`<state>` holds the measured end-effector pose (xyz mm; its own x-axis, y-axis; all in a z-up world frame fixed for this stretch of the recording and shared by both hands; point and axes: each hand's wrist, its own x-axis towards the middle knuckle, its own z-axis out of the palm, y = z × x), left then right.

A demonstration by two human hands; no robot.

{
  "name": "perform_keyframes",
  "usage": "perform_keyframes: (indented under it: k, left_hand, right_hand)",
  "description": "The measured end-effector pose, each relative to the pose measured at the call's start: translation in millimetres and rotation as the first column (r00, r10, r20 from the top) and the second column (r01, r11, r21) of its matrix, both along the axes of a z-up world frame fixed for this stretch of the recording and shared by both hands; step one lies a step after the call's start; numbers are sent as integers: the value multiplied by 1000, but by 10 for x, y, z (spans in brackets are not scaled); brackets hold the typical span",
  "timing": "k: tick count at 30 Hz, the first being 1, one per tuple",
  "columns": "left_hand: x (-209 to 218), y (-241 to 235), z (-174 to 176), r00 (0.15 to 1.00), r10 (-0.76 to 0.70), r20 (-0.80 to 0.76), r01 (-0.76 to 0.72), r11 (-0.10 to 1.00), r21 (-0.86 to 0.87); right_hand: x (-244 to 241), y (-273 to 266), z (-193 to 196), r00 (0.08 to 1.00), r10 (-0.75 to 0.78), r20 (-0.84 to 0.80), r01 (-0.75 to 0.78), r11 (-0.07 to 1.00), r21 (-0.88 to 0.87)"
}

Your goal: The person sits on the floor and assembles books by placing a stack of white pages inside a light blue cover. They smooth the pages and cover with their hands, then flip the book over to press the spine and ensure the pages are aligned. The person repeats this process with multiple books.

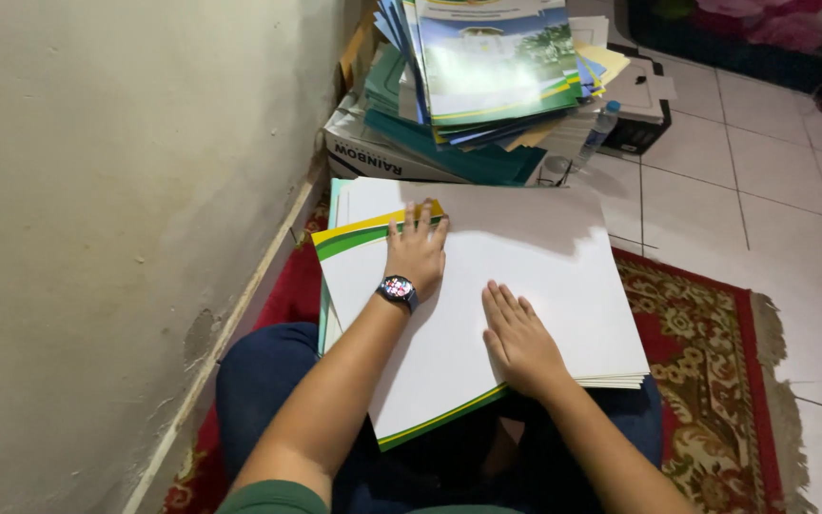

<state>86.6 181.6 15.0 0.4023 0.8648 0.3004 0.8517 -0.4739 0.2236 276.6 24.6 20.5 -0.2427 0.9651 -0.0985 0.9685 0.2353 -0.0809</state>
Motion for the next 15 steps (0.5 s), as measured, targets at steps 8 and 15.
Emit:
perform_keyframes:
  k: [8,15]
  left_hand:
    - [240,626,-297,998,33,-56,-30,998,53]
    - [304,327,-107,961,219,-170,-260,924,-280]
  right_hand:
    - [99,-159,-194,995,50,-92,-34,985,166]
    - [65,-152,-129,997,31,-71,-24,995,97]
